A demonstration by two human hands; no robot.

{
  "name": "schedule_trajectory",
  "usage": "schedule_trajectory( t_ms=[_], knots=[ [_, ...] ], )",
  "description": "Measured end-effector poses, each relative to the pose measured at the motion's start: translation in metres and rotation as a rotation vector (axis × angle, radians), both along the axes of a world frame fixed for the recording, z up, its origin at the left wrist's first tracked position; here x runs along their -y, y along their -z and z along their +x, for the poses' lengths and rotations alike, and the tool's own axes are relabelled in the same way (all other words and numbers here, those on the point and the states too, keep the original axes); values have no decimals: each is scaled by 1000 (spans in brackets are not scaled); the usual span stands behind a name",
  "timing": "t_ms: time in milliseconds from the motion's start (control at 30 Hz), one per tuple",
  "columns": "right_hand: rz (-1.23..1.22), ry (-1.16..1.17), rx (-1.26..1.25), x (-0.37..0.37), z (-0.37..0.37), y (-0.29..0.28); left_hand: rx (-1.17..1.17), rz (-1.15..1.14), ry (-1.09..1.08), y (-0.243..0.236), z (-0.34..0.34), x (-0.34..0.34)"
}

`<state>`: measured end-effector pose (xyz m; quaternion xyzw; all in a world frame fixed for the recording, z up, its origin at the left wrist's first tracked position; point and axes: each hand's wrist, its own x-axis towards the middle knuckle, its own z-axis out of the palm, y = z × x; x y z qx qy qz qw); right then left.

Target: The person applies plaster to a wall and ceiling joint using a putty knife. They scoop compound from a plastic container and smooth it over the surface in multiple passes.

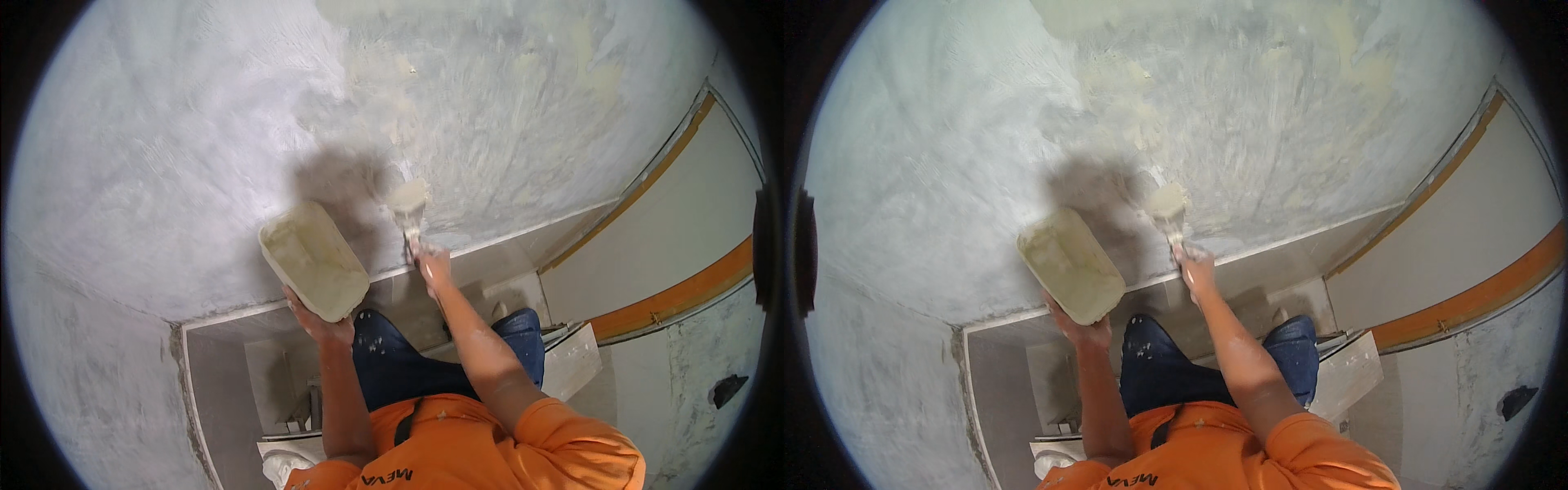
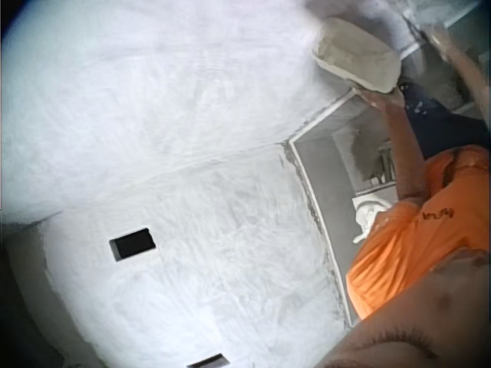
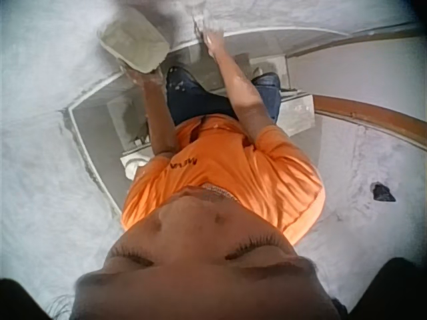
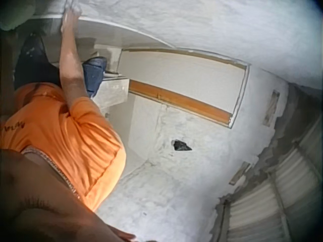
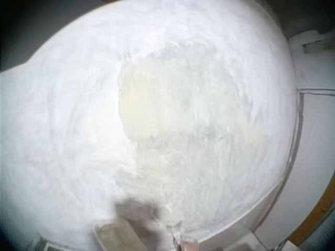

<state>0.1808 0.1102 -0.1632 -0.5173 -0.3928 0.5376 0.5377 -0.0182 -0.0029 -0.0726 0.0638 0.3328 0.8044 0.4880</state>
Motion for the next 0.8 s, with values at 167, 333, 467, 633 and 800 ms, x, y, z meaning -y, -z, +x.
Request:
schedule_trajectory(
  t_ms=[167, 333, 467, 633, 800],
  knots=[
    [-253, 15, -148, 60, 24, 98, -9, 60, 61, 5, -8, 1],
    [32, -66, -141, 64, 10, 42, -28, 44, 58, 4, -12, 5],
    [147, -76, -219, 31, -10, -53, -24, -74, 36, -10, -4, 10],
    [94, 17, -256, -8, -12, -49, -60, -43, 43, -4, -6, 5],
    [-169, 92, -39, 35, 21, 65, -61, -34, 37, -14, -3, 6]
  ],
)
